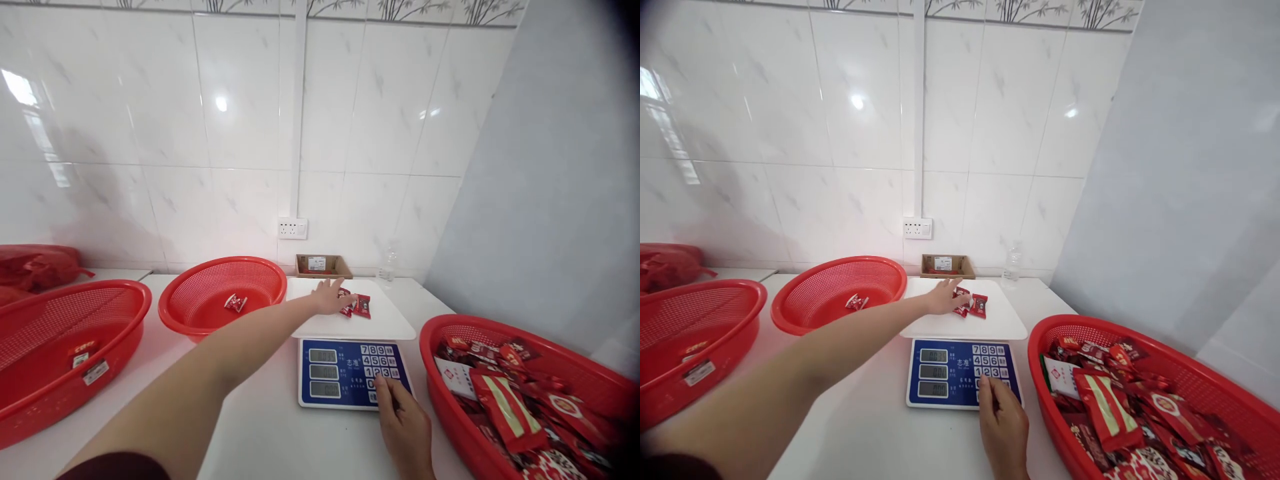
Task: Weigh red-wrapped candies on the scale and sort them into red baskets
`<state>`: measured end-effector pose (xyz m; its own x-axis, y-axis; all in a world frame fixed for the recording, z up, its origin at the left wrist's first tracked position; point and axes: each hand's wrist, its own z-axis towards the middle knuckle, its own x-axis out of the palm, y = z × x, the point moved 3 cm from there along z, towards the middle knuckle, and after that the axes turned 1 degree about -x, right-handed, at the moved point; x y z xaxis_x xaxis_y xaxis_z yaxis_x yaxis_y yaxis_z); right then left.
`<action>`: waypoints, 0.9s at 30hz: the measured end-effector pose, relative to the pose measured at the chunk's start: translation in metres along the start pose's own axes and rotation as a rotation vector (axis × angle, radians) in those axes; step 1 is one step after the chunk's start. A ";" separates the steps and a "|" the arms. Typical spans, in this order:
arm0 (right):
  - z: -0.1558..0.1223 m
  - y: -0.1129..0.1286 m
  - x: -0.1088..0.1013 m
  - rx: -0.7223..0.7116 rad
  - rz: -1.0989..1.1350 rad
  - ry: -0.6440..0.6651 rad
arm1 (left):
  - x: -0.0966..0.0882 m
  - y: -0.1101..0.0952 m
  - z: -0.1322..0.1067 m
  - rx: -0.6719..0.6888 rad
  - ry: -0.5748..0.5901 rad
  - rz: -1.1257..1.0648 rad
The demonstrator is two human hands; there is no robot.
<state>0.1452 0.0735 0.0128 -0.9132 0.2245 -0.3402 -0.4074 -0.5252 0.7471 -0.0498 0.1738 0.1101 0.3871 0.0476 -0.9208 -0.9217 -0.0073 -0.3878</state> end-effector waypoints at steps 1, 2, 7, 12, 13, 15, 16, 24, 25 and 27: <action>0.000 -0.001 0.000 0.006 -0.001 -0.001 | 0.008 -0.010 0.005 -0.029 0.011 0.010; 0.000 -0.002 0.000 0.013 -0.003 -0.009 | 0.015 -0.020 0.010 -0.053 0.022 0.029; 0.000 -0.004 0.002 0.024 0.013 -0.004 | 0.040 -0.056 0.017 -0.056 0.070 0.148; 0.000 -0.001 0.002 0.038 0.024 0.023 | 0.041 -0.059 0.015 0.086 -0.007 0.251; 0.000 -0.001 0.002 0.043 0.029 0.025 | 0.039 -0.056 0.014 0.114 -0.032 0.268; 0.001 -0.001 0.002 0.045 0.034 0.033 | 0.037 -0.051 0.013 0.156 -0.076 0.294; 0.001 -0.001 0.003 0.044 0.032 0.038 | 0.036 -0.049 0.013 0.174 -0.091 0.303; 0.000 -0.004 0.002 0.051 0.022 0.025 | 0.018 -0.038 0.002 0.204 -0.196 0.278; 0.000 -0.003 0.002 0.057 0.022 0.030 | 0.011 -0.035 0.002 0.181 -0.225 0.260; 0.000 -0.001 0.001 0.066 0.022 0.036 | -0.005 -0.027 0.001 0.122 -0.286 0.227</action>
<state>0.1445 0.0743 0.0121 -0.9213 0.1833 -0.3429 -0.3884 -0.4743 0.7900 -0.0267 0.1745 0.1256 0.1662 0.3356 -0.9272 -0.9860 0.0688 -0.1518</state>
